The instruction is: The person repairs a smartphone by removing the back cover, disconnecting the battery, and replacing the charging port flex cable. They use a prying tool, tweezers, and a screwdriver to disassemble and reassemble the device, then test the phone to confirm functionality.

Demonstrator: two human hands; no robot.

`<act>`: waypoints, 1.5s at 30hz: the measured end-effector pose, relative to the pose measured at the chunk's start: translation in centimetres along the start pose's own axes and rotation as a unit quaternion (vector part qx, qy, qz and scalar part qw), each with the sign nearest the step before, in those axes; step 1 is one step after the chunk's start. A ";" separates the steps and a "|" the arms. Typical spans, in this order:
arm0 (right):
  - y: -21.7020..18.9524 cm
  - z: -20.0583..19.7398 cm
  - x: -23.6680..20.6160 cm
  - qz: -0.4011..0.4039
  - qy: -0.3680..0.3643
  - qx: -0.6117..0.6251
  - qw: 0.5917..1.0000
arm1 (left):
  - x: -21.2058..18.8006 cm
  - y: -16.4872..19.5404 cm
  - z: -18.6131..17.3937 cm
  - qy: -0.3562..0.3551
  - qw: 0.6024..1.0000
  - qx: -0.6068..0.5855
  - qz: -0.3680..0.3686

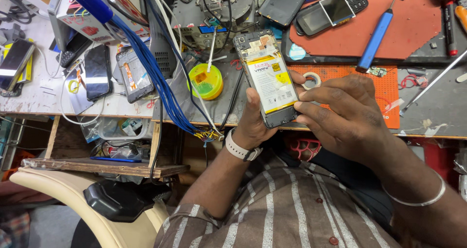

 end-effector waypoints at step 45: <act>1.1 -0.6 1.2 0.181 0.036 0.142 0.973 | 0.1 -1.3 -0.8 0.055 0.998 -0.027 0.003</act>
Point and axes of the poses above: each hand's wrist, its own x-axis towards the middle knuckle, its own z-axis out of the palm, y = z × x, the point moved 5 cm from there along x, towards the middle knuckle, and after that the axes turned 14 degrees about x, right-handed, at the moved point
